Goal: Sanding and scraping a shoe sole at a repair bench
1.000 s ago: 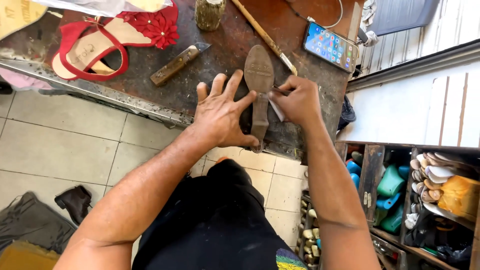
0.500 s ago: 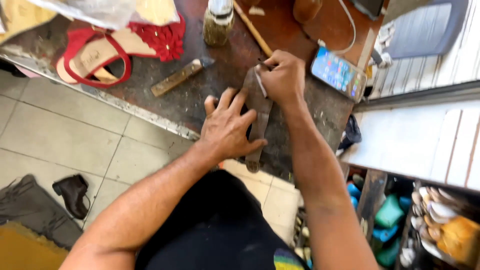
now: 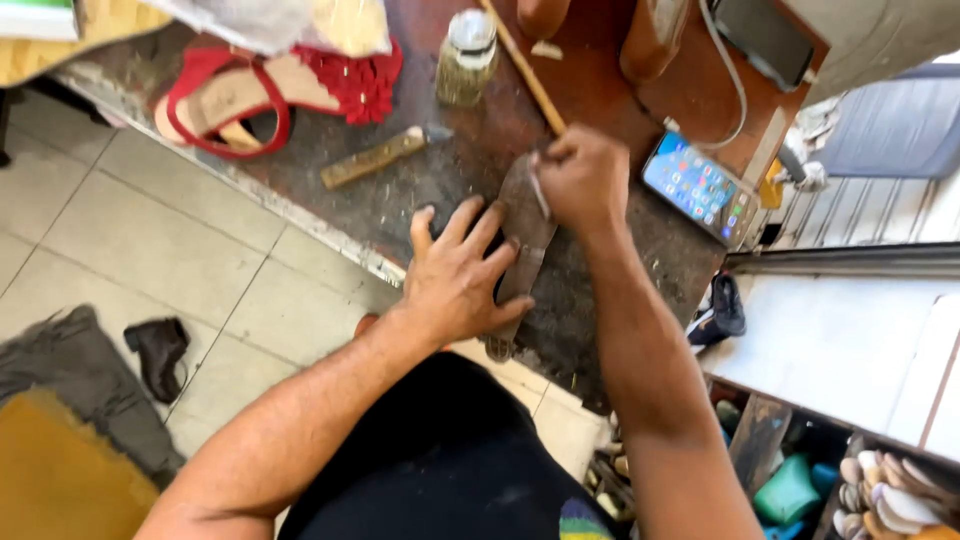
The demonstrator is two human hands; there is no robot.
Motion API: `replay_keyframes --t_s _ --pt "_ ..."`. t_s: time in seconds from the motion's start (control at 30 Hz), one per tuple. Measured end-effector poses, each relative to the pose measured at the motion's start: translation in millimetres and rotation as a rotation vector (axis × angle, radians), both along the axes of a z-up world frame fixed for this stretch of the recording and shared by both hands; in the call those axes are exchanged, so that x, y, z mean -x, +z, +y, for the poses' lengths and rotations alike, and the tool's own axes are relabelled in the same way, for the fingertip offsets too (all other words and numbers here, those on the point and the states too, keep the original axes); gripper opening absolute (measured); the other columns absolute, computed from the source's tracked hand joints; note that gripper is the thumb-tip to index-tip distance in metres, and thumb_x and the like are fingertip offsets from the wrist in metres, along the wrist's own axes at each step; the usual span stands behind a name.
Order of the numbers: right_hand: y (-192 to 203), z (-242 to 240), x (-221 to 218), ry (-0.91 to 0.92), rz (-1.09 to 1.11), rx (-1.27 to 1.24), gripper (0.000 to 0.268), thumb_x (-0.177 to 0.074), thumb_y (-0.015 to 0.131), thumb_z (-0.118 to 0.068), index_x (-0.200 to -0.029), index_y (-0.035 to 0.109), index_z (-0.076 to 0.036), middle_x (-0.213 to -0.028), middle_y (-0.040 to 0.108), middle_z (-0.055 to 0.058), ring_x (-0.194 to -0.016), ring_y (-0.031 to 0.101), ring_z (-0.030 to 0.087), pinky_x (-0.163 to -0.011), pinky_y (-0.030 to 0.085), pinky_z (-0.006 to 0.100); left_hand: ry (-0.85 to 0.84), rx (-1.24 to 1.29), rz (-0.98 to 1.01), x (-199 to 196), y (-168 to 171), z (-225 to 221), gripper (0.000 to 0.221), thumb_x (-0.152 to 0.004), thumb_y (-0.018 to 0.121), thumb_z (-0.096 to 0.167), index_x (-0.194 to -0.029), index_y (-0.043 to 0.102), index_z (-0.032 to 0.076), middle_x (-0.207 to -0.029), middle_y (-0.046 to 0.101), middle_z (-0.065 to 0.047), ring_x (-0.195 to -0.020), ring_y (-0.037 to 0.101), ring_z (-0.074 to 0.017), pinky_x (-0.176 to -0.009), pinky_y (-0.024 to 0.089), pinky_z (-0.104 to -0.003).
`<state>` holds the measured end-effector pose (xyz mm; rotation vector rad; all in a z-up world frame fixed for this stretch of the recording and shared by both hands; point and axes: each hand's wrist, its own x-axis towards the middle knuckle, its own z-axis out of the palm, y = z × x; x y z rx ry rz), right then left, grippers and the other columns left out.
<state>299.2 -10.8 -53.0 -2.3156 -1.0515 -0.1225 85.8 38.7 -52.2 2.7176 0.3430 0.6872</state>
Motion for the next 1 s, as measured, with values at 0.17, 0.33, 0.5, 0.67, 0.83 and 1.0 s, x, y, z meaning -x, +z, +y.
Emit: replay_keyframes --t_s 0.17,0.33,0.5,0.67,0.83,1.0 --pt "-8 1 -8 -0.076 0.072 0.044 0.01 -0.071 0.083 -0.03 -0.073 0.075 -0.025 -0.067 0.069 0.005 -0.074 0.073 0.03 -0.062 0.055 0.045 0.032 0.038 0.021 3 3 -7 0.061 -0.074 0.078 0.059 -0.118 0.069 0.018 -0.142 0.058 -0.015 -0.142 0.045 -0.0372 -0.103 0.024 -0.074" --pt "0 -10 18 0.07 0.109 -0.116 0.008 -0.072 0.081 -0.015 -0.075 0.076 -0.022 -0.064 0.067 0.007 -0.069 0.072 0.029 -0.063 0.058 0.034 0.109 0.022 -0.007 6 -6 -12 0.06 -0.073 0.083 0.056 -0.119 0.073 0.019 -0.135 0.057 -0.018 -0.139 0.043 -0.0424 -0.102 0.025 -0.079" --pt "9 -1 11 0.377 0.146 -0.155 0.005 -0.075 0.078 -0.014 -0.076 0.074 -0.011 -0.071 0.068 0.013 -0.074 0.07 0.036 -0.066 0.054 0.044 0.111 0.007 -0.065 7 -17 -13 0.062 -0.07 0.083 0.06 -0.119 0.073 0.023 -0.119 0.056 -0.015 -0.127 0.05 -0.0394 -0.103 0.026 -0.079" --pt "23 -13 25 0.552 0.148 -0.061 0.006 -0.077 0.073 -0.012 -0.071 0.072 -0.012 -0.07 0.066 0.017 -0.073 0.069 0.039 -0.066 0.053 0.047 0.128 0.004 -0.098 4 -19 -11 0.059 -0.07 0.085 0.058 -0.116 0.074 0.022 -0.117 0.056 -0.015 -0.124 0.051 -0.0391 -0.102 0.026 -0.078" --pt "9 -12 19 0.573 0.07 -0.034 0.009 -0.074 0.076 -0.016 -0.068 0.07 -0.019 -0.065 0.064 0.009 -0.067 0.067 0.031 -0.065 0.054 0.041 0.099 -0.033 -0.245 7 -42 -15 0.049 -0.078 0.079 0.065 -0.106 0.073 0.024 -0.106 0.055 -0.01 -0.114 0.054 -0.0349 -0.101 0.029 -0.072" --pt "0 -5 8 0.617 0.162 -0.101 0.018 -0.072 0.085 -0.019 -0.067 0.068 -0.019 -0.065 0.064 0.004 -0.066 0.067 0.027 -0.062 0.052 0.035 0.111 -0.039 -0.264 7 -47 -18 0.049 -0.079 0.078 0.065 -0.105 0.073 0.024 -0.102 0.055 -0.007 -0.11 0.056 -0.0322 -0.101 0.03 -0.067"
